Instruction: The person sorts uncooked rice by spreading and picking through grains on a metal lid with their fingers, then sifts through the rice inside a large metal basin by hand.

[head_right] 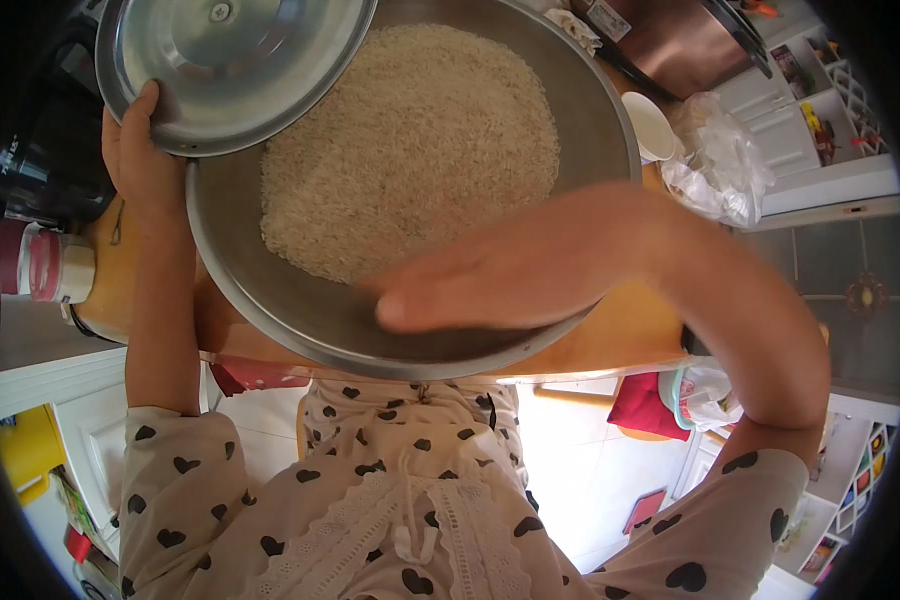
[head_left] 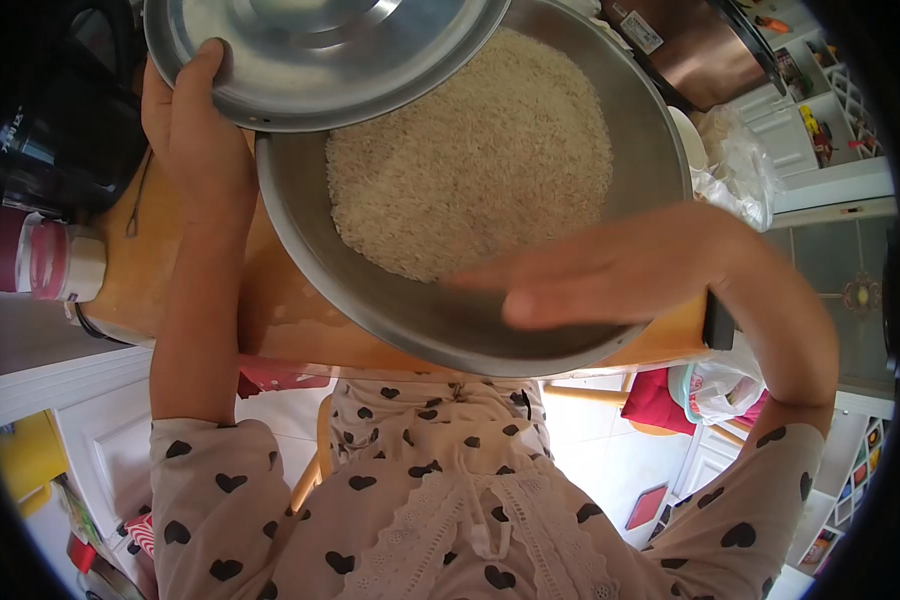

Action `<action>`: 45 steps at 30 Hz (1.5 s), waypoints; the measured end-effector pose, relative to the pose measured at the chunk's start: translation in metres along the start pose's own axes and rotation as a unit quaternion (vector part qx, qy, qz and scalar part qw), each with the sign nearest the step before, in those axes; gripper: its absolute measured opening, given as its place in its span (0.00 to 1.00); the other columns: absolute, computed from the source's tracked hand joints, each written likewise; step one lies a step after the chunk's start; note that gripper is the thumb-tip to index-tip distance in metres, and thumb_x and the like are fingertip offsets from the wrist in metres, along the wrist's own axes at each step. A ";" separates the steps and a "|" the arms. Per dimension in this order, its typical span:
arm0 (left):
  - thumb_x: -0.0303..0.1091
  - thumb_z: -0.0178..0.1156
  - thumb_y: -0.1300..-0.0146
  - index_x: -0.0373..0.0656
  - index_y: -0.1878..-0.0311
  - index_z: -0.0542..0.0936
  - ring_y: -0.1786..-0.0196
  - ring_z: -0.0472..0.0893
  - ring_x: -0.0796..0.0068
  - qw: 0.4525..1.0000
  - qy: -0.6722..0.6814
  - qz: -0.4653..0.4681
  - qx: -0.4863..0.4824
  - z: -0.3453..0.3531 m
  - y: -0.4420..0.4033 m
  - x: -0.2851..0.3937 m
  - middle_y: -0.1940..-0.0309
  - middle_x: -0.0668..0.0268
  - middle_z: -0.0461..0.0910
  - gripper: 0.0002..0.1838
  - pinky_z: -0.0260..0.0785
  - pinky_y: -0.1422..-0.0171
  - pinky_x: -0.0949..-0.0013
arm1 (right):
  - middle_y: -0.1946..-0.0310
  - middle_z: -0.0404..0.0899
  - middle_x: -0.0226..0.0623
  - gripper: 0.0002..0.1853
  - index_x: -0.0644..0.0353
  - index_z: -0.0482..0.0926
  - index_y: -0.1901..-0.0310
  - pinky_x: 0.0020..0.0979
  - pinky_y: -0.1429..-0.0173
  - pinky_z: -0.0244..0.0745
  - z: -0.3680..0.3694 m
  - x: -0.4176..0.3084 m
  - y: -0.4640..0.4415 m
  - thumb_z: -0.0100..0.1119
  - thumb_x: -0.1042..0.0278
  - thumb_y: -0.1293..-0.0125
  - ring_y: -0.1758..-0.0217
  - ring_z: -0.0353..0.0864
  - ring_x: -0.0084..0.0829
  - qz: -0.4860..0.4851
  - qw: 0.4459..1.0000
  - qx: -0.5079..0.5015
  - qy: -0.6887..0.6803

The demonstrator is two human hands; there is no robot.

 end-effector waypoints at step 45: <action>0.23 0.60 0.46 0.33 0.54 0.78 0.48 0.77 0.60 0.811 -0.491 0.317 -0.026 -0.013 0.004 0.003 0.49 0.53 0.75 0.14 0.69 0.44 0.67 | 0.26 0.41 0.41 0.39 0.60 0.42 0.28 0.37 0.23 0.38 -0.032 0.009 -0.048 0.36 0.41 0.30 0.23 0.40 0.35 -0.052 0.883 0.308 -0.349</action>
Point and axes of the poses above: each hand's wrist, its own y-axis away from the middle knuckle, its own z-axis out of the palm, x = y × z, the point moved 4 cm from there along -y, towards the middle knuckle
